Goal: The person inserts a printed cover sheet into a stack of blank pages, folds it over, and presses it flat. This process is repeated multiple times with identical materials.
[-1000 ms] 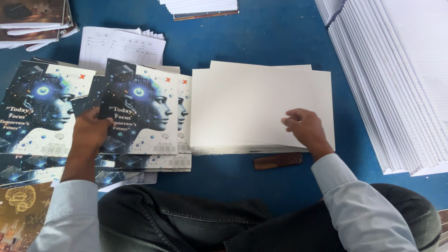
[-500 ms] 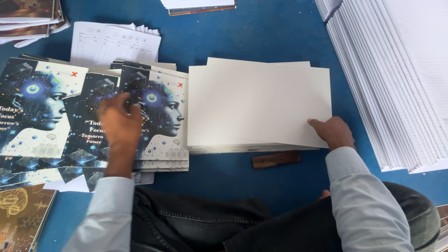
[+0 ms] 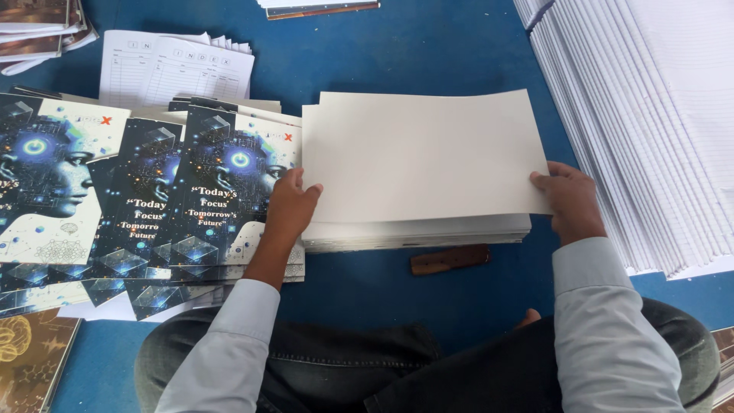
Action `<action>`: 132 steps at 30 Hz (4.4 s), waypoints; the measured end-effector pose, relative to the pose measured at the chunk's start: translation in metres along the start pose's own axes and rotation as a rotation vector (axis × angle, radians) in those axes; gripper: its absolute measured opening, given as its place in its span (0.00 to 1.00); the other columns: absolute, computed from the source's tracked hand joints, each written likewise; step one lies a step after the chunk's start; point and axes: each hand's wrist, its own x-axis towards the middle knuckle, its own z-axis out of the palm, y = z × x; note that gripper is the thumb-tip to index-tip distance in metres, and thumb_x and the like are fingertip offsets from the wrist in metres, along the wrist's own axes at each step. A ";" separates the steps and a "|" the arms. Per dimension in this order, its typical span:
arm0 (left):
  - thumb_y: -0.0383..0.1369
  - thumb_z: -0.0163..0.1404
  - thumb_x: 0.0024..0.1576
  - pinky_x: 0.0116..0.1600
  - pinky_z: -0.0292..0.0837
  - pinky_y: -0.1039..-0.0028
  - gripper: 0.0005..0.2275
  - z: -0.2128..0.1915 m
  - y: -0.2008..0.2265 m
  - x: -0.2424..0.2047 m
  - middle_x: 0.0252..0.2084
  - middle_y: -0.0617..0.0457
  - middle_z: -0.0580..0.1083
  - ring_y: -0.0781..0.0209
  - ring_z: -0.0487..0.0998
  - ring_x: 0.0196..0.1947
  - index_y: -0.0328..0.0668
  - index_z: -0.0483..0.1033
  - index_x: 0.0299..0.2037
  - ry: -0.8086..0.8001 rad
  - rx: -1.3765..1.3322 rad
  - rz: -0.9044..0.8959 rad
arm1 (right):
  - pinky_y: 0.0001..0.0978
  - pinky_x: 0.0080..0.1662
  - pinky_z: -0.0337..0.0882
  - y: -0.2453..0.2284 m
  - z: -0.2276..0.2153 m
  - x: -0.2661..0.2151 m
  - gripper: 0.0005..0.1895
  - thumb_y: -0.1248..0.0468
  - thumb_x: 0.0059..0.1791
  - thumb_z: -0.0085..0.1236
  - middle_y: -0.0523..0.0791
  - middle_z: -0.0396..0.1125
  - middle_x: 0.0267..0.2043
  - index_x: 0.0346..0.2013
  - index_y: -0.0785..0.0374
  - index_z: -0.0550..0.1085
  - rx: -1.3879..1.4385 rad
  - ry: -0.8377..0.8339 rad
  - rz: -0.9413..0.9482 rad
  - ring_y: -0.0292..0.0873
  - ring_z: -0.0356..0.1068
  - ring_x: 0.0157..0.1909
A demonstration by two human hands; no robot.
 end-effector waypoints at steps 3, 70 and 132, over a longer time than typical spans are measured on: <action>0.36 0.55 0.57 0.55 0.73 0.64 0.28 -0.003 -0.004 0.004 0.58 0.39 0.72 0.51 0.77 0.53 0.33 0.64 0.65 0.035 -0.036 -0.065 | 0.39 0.50 0.76 -0.007 -0.002 -0.002 0.22 0.63 0.51 0.57 0.56 0.72 0.52 0.59 0.64 0.73 -0.018 -0.003 0.090 0.51 0.75 0.50; 0.32 0.63 0.50 0.37 0.74 0.65 0.09 0.046 0.006 0.012 0.25 0.47 0.76 0.53 0.78 0.25 0.32 0.79 0.28 0.014 -0.001 0.204 | 0.66 0.67 0.55 -0.008 0.164 -0.007 0.56 0.34 0.37 0.66 0.57 0.27 0.80 0.74 0.43 0.55 -0.825 -0.325 -0.746 0.71 0.24 0.78; 0.32 0.64 0.46 0.60 0.71 0.61 0.15 0.060 0.075 0.015 0.58 0.42 0.67 0.45 0.68 0.60 0.37 0.81 0.42 -0.285 0.698 0.417 | 0.69 0.70 0.30 0.017 0.169 0.001 0.47 0.29 0.48 0.47 0.61 0.37 0.79 0.71 0.55 0.62 -0.704 -0.330 -0.885 0.68 0.25 0.79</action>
